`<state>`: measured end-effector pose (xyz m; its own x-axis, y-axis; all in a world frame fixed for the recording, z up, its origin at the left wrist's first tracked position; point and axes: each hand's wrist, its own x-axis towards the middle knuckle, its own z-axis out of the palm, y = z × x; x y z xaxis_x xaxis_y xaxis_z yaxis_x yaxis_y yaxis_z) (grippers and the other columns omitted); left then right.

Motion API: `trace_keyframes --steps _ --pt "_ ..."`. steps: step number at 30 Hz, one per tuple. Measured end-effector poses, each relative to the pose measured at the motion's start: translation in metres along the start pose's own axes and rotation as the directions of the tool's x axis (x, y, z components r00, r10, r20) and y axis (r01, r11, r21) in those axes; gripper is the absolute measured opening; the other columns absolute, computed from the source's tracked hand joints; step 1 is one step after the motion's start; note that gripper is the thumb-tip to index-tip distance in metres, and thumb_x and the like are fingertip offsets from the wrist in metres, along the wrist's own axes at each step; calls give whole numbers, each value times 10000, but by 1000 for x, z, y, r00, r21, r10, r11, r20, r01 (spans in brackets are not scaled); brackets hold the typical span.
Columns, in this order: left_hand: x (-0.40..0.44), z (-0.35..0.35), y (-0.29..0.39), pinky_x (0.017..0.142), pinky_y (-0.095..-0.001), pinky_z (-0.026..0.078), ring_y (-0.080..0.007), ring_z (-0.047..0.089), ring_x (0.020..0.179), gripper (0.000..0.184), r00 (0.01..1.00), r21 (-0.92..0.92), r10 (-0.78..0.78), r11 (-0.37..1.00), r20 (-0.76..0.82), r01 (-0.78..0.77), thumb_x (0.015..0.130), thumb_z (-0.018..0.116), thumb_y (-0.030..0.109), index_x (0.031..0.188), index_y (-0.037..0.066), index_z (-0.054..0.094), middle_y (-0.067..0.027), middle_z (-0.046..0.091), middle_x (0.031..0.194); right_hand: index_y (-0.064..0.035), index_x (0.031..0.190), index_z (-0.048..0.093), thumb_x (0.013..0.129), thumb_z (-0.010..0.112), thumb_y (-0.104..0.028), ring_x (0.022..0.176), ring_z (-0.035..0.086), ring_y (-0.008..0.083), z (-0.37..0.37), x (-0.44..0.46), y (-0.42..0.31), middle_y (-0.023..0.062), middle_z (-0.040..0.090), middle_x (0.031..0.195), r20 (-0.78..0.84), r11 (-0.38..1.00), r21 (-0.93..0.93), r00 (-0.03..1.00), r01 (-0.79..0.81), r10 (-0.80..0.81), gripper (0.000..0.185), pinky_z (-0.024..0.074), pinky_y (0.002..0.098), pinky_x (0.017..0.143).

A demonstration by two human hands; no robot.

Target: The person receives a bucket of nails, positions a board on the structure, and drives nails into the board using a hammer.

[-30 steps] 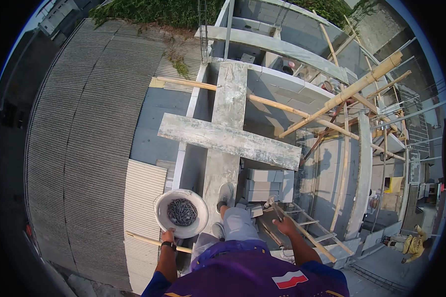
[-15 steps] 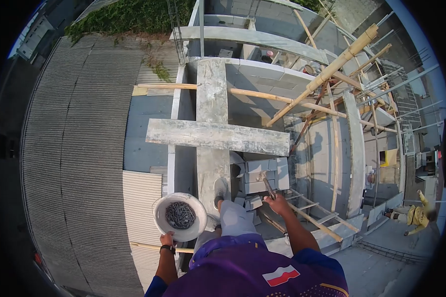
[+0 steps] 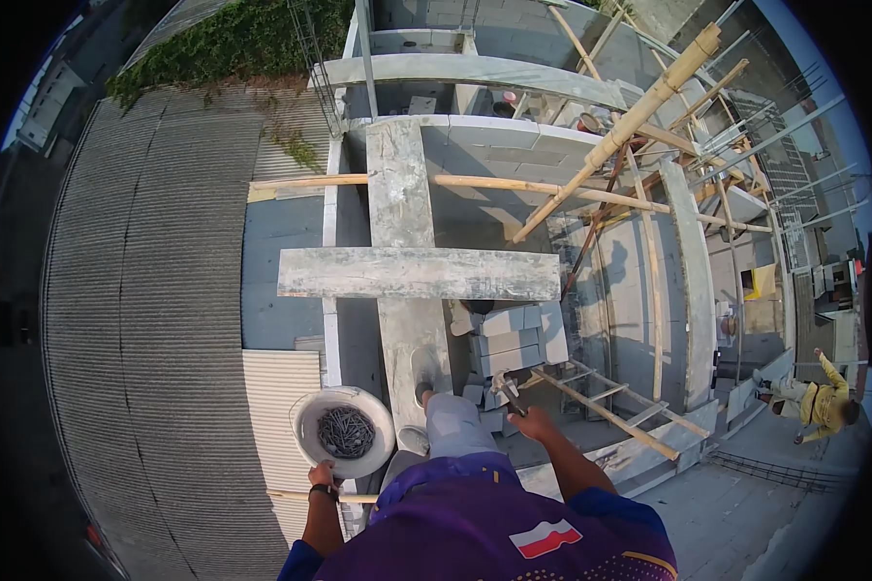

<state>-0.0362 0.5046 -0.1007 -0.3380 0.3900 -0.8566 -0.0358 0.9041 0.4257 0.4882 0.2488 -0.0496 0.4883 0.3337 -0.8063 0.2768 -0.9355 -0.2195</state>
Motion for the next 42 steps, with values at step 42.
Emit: trace_keyframes --steps 42 --pt "81 222 253 752 -546 612 -388 691 954 330 998 -121 -67 991 -19 65 819 607 39 1143 -25 601 -213 651 1118 33 880 687 852 740 -541 765 702 370 -150 123 -129 208 696 790 -123 934 351 985 -70 120 577 523 474 729"
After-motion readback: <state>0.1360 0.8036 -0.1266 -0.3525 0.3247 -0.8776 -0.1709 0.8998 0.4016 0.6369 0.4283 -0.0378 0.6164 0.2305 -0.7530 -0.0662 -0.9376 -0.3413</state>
